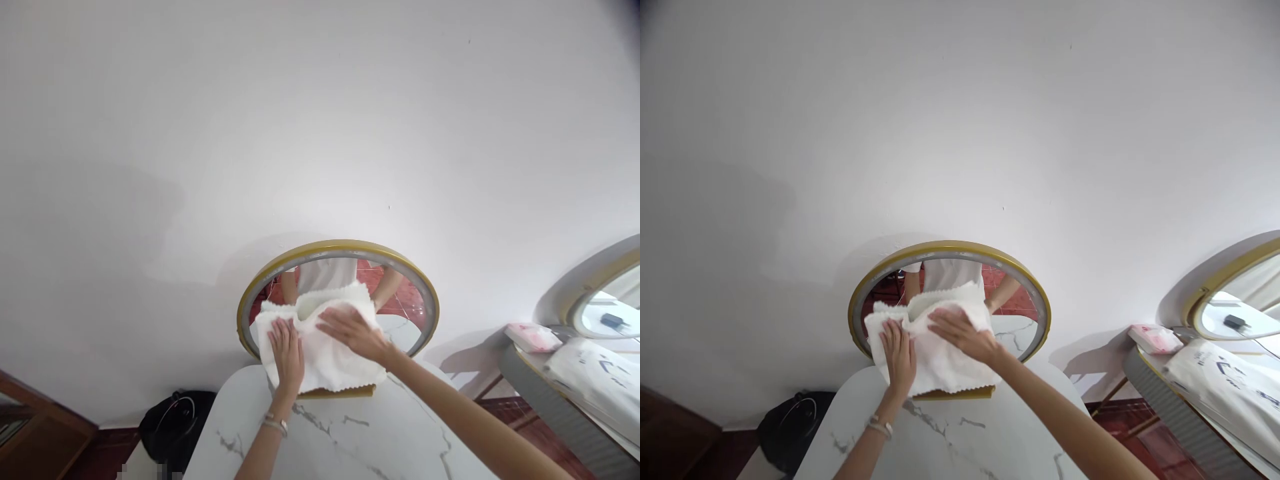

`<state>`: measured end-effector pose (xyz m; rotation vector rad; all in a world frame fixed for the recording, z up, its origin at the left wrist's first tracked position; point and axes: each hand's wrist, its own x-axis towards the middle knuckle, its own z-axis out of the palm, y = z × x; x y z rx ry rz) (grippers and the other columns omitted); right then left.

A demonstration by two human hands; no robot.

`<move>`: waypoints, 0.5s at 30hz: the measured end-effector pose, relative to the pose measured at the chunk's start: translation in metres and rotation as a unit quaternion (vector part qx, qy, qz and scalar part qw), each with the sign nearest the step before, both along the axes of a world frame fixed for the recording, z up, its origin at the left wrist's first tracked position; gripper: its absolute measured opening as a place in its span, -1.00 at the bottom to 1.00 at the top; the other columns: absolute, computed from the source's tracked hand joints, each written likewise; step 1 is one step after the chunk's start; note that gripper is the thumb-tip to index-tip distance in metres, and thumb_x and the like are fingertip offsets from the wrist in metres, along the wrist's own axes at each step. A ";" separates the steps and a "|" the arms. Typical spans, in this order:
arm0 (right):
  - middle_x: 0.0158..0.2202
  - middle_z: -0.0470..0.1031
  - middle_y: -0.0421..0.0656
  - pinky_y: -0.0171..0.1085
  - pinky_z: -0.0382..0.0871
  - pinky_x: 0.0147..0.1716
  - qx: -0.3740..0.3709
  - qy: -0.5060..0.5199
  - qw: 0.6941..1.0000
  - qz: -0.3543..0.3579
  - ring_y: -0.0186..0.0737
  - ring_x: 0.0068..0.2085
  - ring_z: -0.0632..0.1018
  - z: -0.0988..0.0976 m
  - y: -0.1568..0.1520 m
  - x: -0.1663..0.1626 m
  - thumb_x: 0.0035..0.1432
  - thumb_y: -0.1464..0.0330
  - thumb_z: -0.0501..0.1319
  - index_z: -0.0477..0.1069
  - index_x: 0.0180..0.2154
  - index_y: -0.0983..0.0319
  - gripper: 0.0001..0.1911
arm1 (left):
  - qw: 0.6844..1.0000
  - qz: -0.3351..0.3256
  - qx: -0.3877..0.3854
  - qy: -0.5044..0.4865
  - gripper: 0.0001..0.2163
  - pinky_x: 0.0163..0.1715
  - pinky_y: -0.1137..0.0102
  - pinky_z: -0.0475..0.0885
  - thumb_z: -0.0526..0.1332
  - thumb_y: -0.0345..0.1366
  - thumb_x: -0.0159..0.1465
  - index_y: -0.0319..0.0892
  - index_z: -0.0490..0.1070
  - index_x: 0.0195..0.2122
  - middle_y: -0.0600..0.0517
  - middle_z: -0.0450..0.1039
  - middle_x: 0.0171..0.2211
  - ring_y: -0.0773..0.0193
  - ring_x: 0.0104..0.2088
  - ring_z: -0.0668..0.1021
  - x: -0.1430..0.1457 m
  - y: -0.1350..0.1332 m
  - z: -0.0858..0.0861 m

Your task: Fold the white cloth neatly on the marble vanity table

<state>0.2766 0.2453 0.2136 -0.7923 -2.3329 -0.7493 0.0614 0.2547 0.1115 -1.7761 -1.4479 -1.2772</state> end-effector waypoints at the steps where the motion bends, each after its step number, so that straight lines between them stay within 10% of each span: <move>1: 0.25 0.24 -0.37 -0.32 0.10 0.25 0.027 -0.028 0.999 -0.007 -0.35 0.26 0.26 0.015 0.003 0.004 0.28 0.61 -0.13 0.21 0.22 0.03 -0.41 | 0.999 -0.014 0.030 0.009 -0.54 0.28 -0.15 -0.06 -0.07 -0.43 0.37 -0.29 0.04 0.30 -0.30 0.03 0.31 -0.02 0.35 -0.11 0.001 0.007 0.027; 6: 0.33 0.05 -0.22 0.03 -0.60 0.30 0.146 0.009 0.981 -0.125 -0.28 0.37 -0.04 0.099 -0.001 0.012 0.23 0.70 -0.13 0.04 0.30 0.17 -0.34 | 0.983 -0.062 0.164 0.054 -0.55 0.30 -0.10 -0.10 -0.02 -0.48 0.35 -0.25 0.12 0.27 -0.19 0.23 0.24 0.02 0.36 -0.05 0.015 0.027 0.154; 9: 0.32 0.08 -0.16 0.12 -0.47 0.31 0.176 0.086 0.972 -0.128 -0.16 0.37 -0.02 0.112 -0.003 0.003 0.21 0.69 -0.07 0.11 0.27 0.19 -0.36 | 0.983 -0.071 0.168 0.037 -0.54 0.30 -0.02 0.00 0.01 -0.45 0.35 -0.19 0.10 0.29 -0.16 0.22 0.25 0.07 0.34 0.07 0.024 0.026 0.188; 12: 0.30 0.13 -0.09 0.07 -0.11 0.32 0.151 0.091 0.983 -0.053 -0.09 0.36 -0.01 0.076 0.006 -0.008 0.26 0.60 -0.01 0.19 0.23 0.27 -0.48 | 0.987 -0.057 0.149 0.014 -0.47 0.29 0.01 0.04 0.05 -0.41 0.34 -0.16 -0.02 0.33 -0.17 0.07 0.32 0.05 0.35 0.06 0.023 0.020 0.169; 15: 0.29 0.16 -0.11 -0.01 -0.05 0.32 0.118 0.037 0.992 0.014 -0.09 0.36 0.02 0.005 0.012 -0.020 0.28 0.57 0.02 0.25 0.19 0.28 -0.54 | 0.995 -0.031 0.093 -0.020 -0.40 0.30 -0.04 -0.03 0.05 -0.39 0.34 -0.20 -0.17 0.37 -0.19 -0.18 0.38 -0.03 0.37 -0.07 0.013 0.005 0.100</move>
